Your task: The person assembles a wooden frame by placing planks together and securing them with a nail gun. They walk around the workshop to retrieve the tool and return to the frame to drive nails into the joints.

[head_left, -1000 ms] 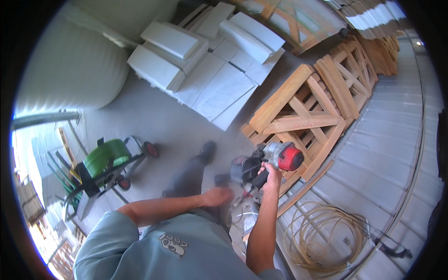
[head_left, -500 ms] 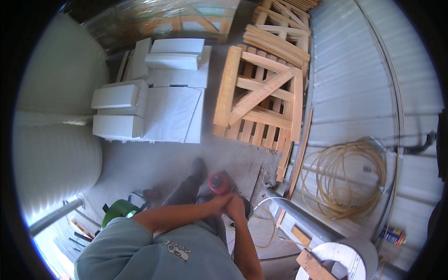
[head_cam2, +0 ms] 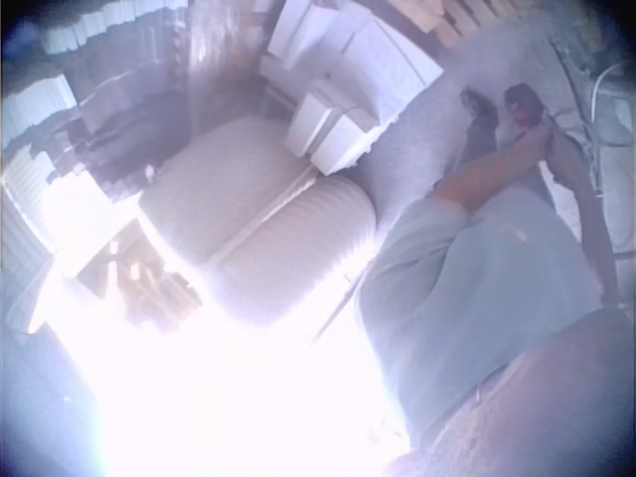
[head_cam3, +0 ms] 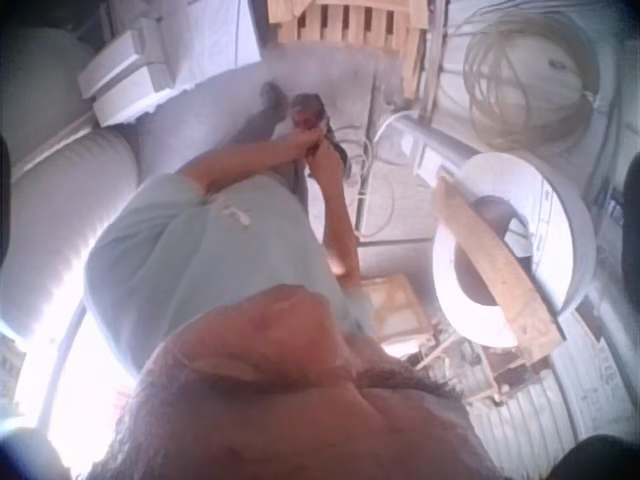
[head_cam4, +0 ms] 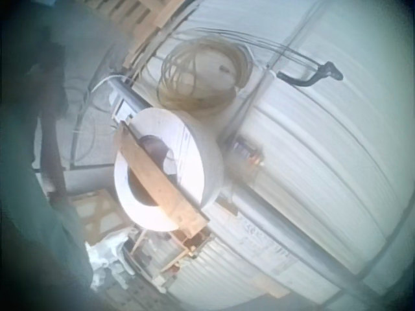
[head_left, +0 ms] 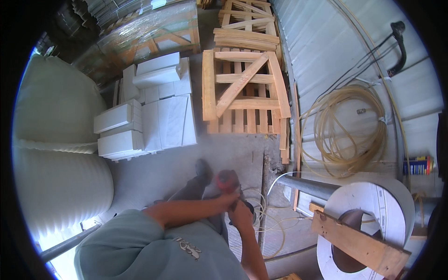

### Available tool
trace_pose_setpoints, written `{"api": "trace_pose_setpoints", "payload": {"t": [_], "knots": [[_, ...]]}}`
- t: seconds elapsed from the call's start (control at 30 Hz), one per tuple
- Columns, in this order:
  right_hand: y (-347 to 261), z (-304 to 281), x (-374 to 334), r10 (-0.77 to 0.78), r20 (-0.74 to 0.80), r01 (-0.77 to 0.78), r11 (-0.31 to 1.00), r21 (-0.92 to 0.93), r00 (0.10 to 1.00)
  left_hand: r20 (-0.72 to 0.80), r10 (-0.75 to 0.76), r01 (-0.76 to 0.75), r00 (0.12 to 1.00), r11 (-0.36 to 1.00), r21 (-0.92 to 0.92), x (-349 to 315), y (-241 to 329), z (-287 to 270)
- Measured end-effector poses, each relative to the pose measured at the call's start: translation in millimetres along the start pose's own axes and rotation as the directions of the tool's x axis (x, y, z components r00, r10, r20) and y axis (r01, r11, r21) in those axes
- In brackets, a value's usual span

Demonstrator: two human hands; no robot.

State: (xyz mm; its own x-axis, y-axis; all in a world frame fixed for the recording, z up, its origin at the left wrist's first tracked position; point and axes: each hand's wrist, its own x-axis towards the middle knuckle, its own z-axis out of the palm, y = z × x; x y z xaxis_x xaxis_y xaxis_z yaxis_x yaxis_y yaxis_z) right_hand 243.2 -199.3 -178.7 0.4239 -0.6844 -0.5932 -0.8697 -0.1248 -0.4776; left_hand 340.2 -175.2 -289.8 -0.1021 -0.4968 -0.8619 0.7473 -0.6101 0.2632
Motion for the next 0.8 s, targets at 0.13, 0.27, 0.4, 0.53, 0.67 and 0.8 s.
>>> {"api": "trace_pose_setpoints", "payload": {"t": [0.13,0.27,0.4,0.53,0.67,0.8], "knots": [[15.0,-29.3,-77.0,0.069,-0.173,-0.080,0.995,-0.062,0.983,-0.300,0.014,0.053,0.954,0.975,0.215,-5.4,3.0,31.7],[23.3,-33.7,-104.3,0.073,-0.118,-0.048,0.977,0.206,0.990,-0.357,-0.013,0.121,0.934,0.952,0.281,-11.1,14.1,40.3],[18.9,-30.3,-104.9,0.011,-0.155,0.031,0.963,0.268,0.988,-0.319,0.004,0.038,0.948,0.992,0.124,-7.0,28.1,41.8],[16.4,-48.5,-87.7,0.109,0.061,-0.118,0.661,0.741,0.992,-0.212,-0.021,0.000,0.977,0.995,-0.099,-0.6,49.5,43.2],[-0.3,-57.4,-38.3,0.089,-0.127,-0.039,0.935,0.354,0.988,-0.220,-0.073,0.044,0.973,0.990,-0.135,16.6,87.2,44.2],[-31.1,-51.8,16.0,0.011,-0.280,-0.008,1.000,0.010,0.960,-0.189,-0.015,-0.008,0.982,0.993,-0.119,45.7,129.5,37.0]]}}
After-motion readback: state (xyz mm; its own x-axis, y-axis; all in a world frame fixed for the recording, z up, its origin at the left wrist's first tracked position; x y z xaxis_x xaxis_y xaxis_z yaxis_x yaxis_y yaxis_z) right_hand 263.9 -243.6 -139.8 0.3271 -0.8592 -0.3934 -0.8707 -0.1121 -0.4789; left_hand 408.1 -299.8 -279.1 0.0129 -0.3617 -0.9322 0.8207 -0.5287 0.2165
